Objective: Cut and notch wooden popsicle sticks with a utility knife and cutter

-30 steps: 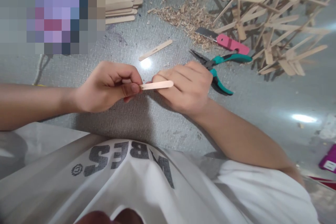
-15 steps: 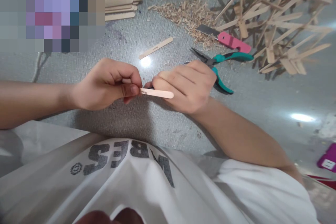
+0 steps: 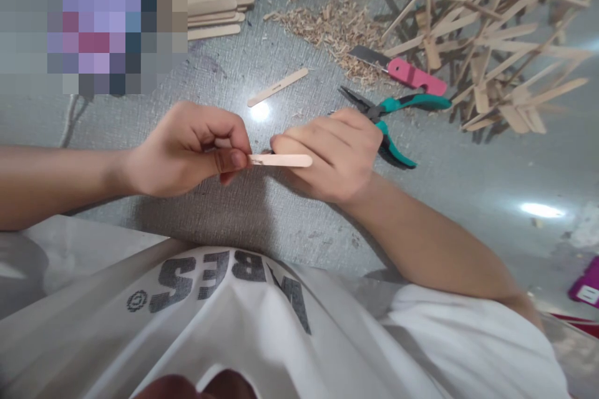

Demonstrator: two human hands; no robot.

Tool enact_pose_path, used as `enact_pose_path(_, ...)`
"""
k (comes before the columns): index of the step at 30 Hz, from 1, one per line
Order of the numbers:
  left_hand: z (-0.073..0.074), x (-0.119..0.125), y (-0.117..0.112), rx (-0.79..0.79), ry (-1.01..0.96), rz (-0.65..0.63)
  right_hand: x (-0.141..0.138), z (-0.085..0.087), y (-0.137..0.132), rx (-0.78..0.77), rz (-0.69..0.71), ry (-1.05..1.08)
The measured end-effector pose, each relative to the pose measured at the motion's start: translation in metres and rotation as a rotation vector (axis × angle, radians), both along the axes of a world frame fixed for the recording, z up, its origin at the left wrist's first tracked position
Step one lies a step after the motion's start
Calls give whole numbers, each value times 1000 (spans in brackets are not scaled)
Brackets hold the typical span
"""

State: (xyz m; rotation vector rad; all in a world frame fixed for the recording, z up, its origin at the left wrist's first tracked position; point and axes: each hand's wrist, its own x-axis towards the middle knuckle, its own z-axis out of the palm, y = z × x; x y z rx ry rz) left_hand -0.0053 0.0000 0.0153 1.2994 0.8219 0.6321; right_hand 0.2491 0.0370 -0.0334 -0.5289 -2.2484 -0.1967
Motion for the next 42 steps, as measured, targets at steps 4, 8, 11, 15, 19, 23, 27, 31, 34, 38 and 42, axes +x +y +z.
enact_pose_path(4,1,1,-2,2,-3,42,1,3,0,-18,8,14)
enact_pose_path(8,1,2,-2,7,-35,28,2,6,0,-113,72,70)
enact_pose_path(11,0,2,-3,-8,-65,23,2,7,2,-133,122,88)
enact_pose_path(15,-2,2,-4,-37,-78,2,1,10,5,-64,151,49)
enact_pose_path(19,0,2,-5,-61,-75,-2,3,8,5,62,99,18)
enact_pose_path(23,1,1,-5,-51,-72,3,10,3,2,-26,21,-113)
enact_pose_path(27,0,2,-4,-41,-47,10,8,4,3,-89,73,-25)
enact_pose_path(31,-2,2,-4,-29,-91,6,-2,12,6,23,131,51)
enact_pose_path(34,-2,3,-4,-60,-125,2,-3,16,7,59,141,47)
enact_pose_path(38,0,4,-4,-95,-122,-18,3,15,5,58,132,28)
enact_pose_path(42,0,4,-3,-110,-128,-28,11,7,2,-97,46,-79)
